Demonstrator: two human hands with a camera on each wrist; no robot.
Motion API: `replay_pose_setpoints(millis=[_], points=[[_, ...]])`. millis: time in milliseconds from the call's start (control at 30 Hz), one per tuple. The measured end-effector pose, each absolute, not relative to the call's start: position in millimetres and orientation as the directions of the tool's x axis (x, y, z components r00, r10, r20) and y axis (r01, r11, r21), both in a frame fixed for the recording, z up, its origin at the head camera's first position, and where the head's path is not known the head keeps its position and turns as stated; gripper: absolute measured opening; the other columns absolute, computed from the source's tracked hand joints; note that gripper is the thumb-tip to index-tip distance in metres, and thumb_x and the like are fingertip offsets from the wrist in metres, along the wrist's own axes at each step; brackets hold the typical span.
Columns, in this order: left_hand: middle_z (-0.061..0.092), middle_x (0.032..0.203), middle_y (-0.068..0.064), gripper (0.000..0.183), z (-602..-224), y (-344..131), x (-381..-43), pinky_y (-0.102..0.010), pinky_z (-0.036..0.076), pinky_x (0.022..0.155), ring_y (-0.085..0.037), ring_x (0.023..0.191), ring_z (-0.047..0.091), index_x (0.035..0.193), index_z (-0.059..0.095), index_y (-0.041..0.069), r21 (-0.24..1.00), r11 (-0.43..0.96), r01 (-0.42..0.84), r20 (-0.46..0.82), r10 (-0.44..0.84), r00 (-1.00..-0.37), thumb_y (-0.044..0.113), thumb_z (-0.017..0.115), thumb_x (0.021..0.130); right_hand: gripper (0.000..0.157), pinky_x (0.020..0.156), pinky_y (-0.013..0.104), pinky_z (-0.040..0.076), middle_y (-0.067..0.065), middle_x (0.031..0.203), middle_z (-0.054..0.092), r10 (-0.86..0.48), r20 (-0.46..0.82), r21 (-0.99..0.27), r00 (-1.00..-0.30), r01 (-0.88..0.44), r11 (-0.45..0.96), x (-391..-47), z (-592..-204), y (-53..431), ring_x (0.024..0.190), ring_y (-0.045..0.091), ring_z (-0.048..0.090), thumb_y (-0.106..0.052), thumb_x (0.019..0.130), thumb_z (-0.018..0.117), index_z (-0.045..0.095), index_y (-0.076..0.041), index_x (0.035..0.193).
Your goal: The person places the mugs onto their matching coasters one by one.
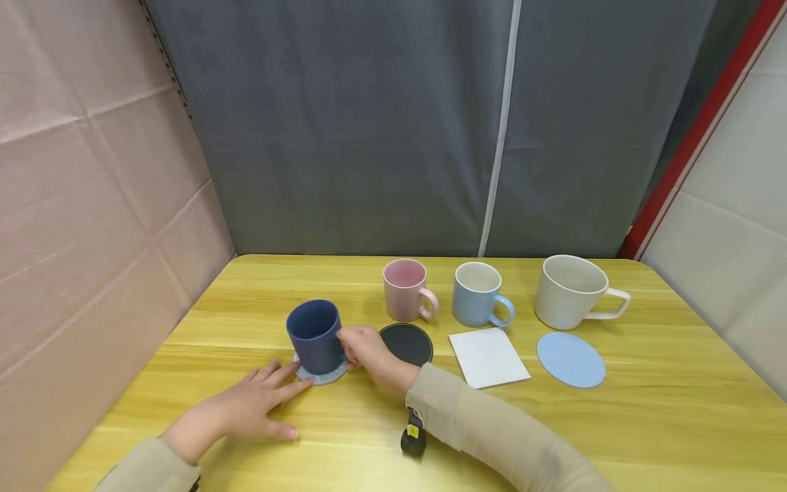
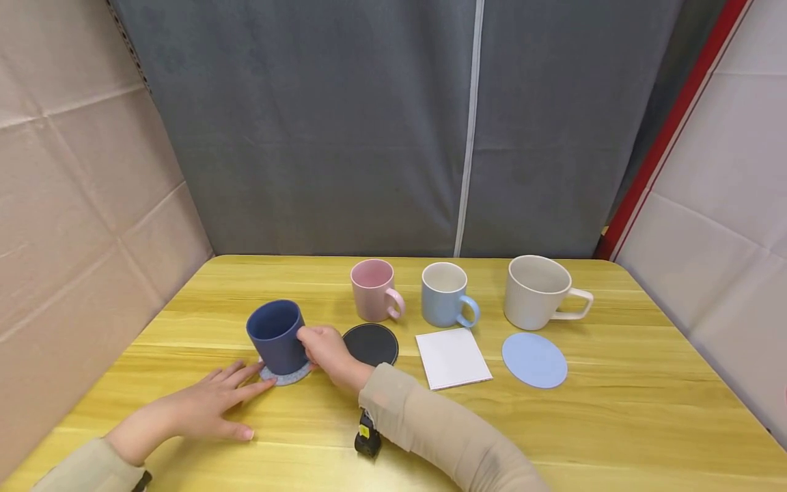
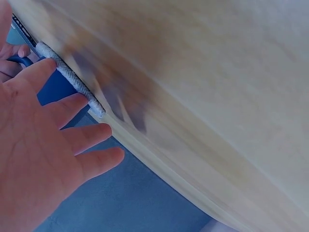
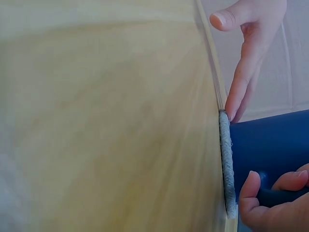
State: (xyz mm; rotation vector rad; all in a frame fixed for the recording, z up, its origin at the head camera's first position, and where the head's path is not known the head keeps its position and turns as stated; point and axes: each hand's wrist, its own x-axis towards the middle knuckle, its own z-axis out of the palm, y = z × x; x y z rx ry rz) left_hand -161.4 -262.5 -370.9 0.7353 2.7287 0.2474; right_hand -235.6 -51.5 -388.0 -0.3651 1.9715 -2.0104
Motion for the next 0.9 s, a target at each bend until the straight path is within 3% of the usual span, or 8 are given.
replay_pose_setpoints(millis=[300,600,767,900], points=[[0.024,0.148,-0.019,0.080,-373,-263,-162,-0.071,0.018,0.095,-0.055,0.128,0.020,0.141,0.037,0.022,0.242,0.849,0.469,-0.227,0.519,-0.824,0.066,0.054,0.076,0.036,0.048,0.025,0.037,0.000,0.044,0.030,-0.403,-0.016,-1.000,-0.915,0.021,-0.010,-237,-386,-50,0.043,0.014,0.029,-0.013,0.080,0.046,0.032,-0.012,0.047],[0.023,0.148,-0.020,0.081,-373,-264,-161,-0.071,0.019,0.095,-0.055,0.128,0.019,0.141,0.037,0.022,0.252,0.850,0.462,-0.230,0.517,-0.825,0.066,0.054,0.076,0.032,0.046,0.022,0.023,0.000,0.045,0.032,-0.465,-0.036,-0.999,-0.884,0.028,0.025,-240,-386,-47,0.043,0.013,0.026,-0.013,0.080,0.044,0.034,-0.010,0.050],[0.024,0.147,-0.020,0.080,-374,-264,-160,-0.071,0.019,0.095,-0.055,0.127,0.021,0.141,0.037,0.022,0.240,0.845,0.478,-0.213,0.526,-0.823,0.066,0.054,0.076,0.030,0.053,0.023,0.032,0.001,0.054,0.045,-0.448,-0.040,-0.994,-0.893,-0.008,0.106,-239,-383,-44,0.052,0.013,0.040,-0.017,0.083,0.045,0.041,-0.008,0.055],[0.026,0.146,-0.021,0.079,-373,-264,-160,-0.070,0.020,0.095,-0.055,0.127,0.022,0.140,0.039,0.021,0.229,0.838,0.496,-0.201,0.539,-0.818,0.066,0.054,0.076,0.030,0.060,0.025,0.038,0.000,0.069,0.051,-0.429,-0.043,-0.962,-0.902,-0.078,0.260,-237,-377,-36,0.065,0.012,0.046,-0.030,0.090,0.047,0.053,-0.007,0.071]])
